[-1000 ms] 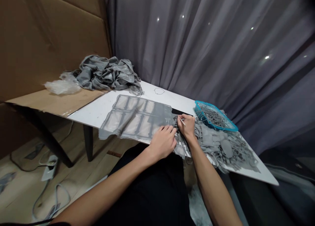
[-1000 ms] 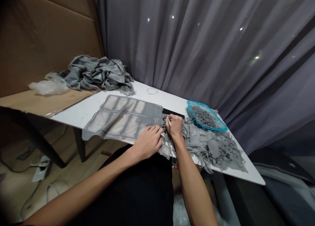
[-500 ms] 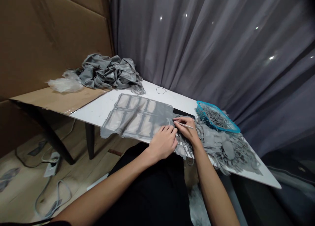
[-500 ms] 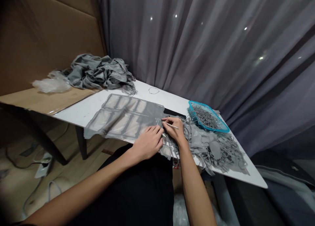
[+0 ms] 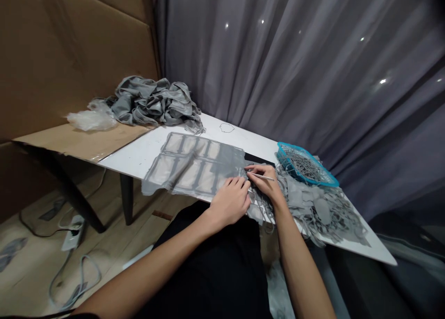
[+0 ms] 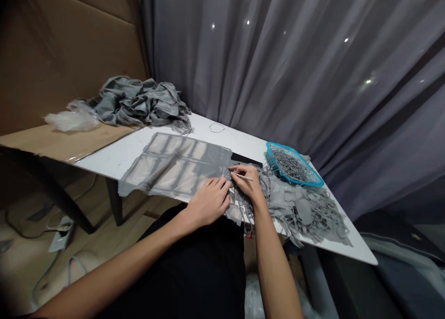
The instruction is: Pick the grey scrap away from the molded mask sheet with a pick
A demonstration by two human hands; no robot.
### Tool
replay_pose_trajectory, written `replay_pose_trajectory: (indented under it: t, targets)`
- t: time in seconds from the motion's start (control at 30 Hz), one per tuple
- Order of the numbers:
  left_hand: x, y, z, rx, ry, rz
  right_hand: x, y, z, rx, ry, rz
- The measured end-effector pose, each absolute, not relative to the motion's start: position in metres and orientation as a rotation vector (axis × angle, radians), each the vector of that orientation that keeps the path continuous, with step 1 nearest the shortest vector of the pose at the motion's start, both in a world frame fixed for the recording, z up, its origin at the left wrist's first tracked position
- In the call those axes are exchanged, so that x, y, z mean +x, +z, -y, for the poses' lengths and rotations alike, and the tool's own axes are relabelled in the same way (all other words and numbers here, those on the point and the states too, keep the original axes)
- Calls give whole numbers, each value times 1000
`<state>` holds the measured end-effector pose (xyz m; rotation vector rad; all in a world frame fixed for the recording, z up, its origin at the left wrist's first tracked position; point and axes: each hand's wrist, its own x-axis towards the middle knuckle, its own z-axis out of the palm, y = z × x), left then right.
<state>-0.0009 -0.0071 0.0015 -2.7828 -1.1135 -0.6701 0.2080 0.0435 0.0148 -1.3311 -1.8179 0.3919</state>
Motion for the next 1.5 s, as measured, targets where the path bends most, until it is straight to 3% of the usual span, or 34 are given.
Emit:
replay_pose_trajectory:
  t: [1.5]
  targets:
    - [-2, 2, 8, -2788, -672, 1110, 201, 7, -44, -1483, 42, 1964]
